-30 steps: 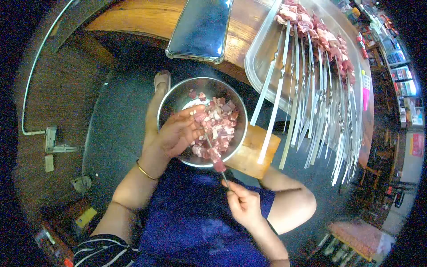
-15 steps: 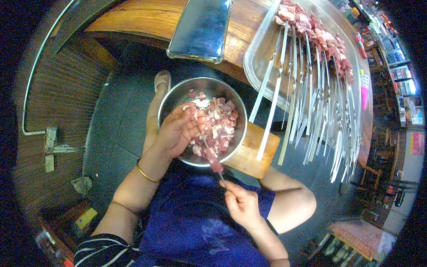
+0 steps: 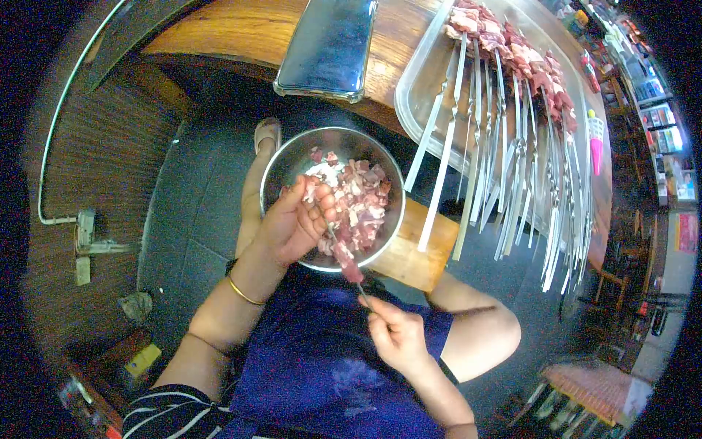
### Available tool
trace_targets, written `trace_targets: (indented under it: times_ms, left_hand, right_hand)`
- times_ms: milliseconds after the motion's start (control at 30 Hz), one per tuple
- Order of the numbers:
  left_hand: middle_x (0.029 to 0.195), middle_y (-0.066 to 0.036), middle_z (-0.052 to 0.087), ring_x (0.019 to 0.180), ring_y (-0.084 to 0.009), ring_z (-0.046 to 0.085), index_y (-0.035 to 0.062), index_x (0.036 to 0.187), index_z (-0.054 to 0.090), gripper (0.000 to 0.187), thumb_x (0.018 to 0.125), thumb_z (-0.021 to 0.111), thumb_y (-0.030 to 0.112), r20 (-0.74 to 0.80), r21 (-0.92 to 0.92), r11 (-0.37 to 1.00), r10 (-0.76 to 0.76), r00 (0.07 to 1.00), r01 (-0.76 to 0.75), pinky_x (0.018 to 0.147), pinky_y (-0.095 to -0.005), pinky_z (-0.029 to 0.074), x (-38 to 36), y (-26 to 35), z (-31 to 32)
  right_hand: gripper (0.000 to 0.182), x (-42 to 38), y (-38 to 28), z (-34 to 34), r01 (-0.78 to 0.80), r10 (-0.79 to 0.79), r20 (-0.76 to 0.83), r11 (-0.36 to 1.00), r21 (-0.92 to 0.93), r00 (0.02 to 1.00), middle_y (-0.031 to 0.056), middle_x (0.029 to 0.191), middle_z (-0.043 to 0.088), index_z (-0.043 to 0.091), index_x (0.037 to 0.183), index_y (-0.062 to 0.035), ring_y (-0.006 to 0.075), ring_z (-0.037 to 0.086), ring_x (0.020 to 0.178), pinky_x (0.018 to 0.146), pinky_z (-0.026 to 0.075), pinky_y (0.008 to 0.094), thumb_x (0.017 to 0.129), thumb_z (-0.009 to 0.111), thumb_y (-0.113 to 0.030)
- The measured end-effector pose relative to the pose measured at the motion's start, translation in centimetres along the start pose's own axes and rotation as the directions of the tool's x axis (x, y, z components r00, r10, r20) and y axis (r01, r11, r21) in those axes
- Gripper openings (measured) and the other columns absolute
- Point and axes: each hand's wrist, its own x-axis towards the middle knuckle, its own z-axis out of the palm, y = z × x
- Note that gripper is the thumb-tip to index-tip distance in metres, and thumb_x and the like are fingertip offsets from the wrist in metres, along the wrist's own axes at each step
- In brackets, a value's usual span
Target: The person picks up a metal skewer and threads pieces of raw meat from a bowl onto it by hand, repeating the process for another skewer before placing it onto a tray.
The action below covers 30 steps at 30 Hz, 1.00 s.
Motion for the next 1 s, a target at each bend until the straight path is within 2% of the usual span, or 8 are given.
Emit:
trace_targets:
  times_ms: [67,167,367,467,567,667,867,1000]
  left_hand:
    - [0.093,-0.008,0.067,0.086,-0.0205,0.066,0.0089,0.096,0.060,0.026,0.095,0.052,0.034,0.010,-0.050,0.999,-0.016,1.000,0.017,0.077,-0.0362,0.055,0.0,0.0,0.1]
    - [0.091,-0.009,0.067,0.085,-0.0207,0.066,0.0101,0.095,0.060,0.024,0.095,0.052,0.033,-0.030,-0.016,1.000,-0.003,1.000,0.003,0.076,-0.0363,0.056,-0.4,0.1,1.0]
    - [0.083,-0.007,0.067,0.079,-0.0194,0.067,0.0105,0.094,0.058,0.022,0.097,0.049,0.030,-0.059,0.099,0.994,0.048,0.997,-0.042,0.073,-0.0346,0.058,-0.8,-0.2,1.4]
    - [0.085,-0.009,0.067,0.083,-0.0204,0.067,0.0101,0.093,0.057,0.022,0.097,0.049,0.030,0.049,0.113,0.990,0.082,0.995,-0.087,0.075,-0.0354,0.057,-0.9,-0.7,1.2]
    - [0.087,-0.010,0.066,0.083,-0.0211,0.066,0.0097,0.092,0.056,0.024,0.097,0.048,0.031,0.086,0.185,0.962,0.186,0.979,-0.199,0.075,-0.0357,0.057,-1.5,-0.5,2.2]
    - [0.090,-0.009,0.066,0.077,-0.0202,0.065,0.0086,0.095,0.056,0.020,0.097,0.051,0.028,-0.144,0.299,0.928,0.272,0.951,-0.220,0.070,-0.0344,0.056,-1.7,-0.1,4.5]
    - [0.086,-0.009,0.066,0.076,-0.0179,0.065,0.0098,0.093,0.058,0.023,0.095,0.052,0.032,-0.087,0.062,0.986,0.158,0.984,-0.153,0.068,-0.0310,0.056,-1.3,0.4,3.1]
    - [0.081,-0.008,0.066,0.072,-0.0174,0.065,0.0101,0.089,0.059,0.025,0.095,0.053,0.033,-0.098,0.017,0.992,0.123,0.988,-0.122,0.065,-0.0304,0.056,-1.1,0.2,2.9]
  right_hand:
    - [0.026,0.1,-0.2,0.0,0.072,-0.072,-0.015,0.997,-0.042,0.997,0.0135,0.089,0.070,0.063,0.110,0.0008,0.0124,0.066,0.071,0.067,0.051,0.0245,0.085,0.055,0.001]
    - [0.026,0.0,0.2,0.2,0.078,-0.079,-0.034,0.997,-0.022,0.996,0.0108,0.078,0.067,0.064,0.110,0.0004,0.0089,0.061,0.063,0.061,0.049,0.0230,0.085,0.055,0.001]
    - [0.026,0.0,-0.4,0.2,0.095,-0.096,-0.036,0.995,-0.035,0.995,0.0087,0.075,0.065,0.064,0.110,0.0003,0.0067,0.058,0.062,0.059,0.048,0.0224,0.086,0.054,0.002]
    - [0.026,-0.2,0.0,0.3,0.063,-0.064,-0.051,0.998,-0.026,0.997,0.0081,0.075,0.066,0.064,0.110,0.0006,0.0067,0.058,0.063,0.060,0.048,0.0223,0.086,0.054,0.003]
    - [0.026,-0.3,0.4,0.3,0.042,-0.041,-0.080,0.999,0.012,0.996,0.0085,0.075,0.066,0.064,0.110,0.0003,0.0062,0.058,0.063,0.060,0.049,0.0224,0.087,0.053,0.002]
    - [0.026,0.1,-0.5,0.1,0.101,-0.103,-0.061,0.994,-0.030,0.993,0.0093,0.074,0.066,0.065,0.110,-0.0003,0.0078,0.060,0.062,0.060,0.049,0.0233,0.086,0.054,0.001]
    - [0.027,0.1,-0.3,-0.1,0.180,-0.181,-0.002,0.977,-0.115,0.983,0.0092,0.068,0.063,0.065,0.109,-0.0011,0.0124,0.062,0.058,0.058,0.050,0.0252,0.083,0.056,0.001]
    - [0.027,0.2,-0.9,-0.1,0.162,-0.165,-0.022,0.981,-0.106,0.986,0.0085,0.066,0.062,0.065,0.108,-0.0011,0.0121,0.061,0.057,0.057,0.050,0.0253,0.083,0.056,0.002]
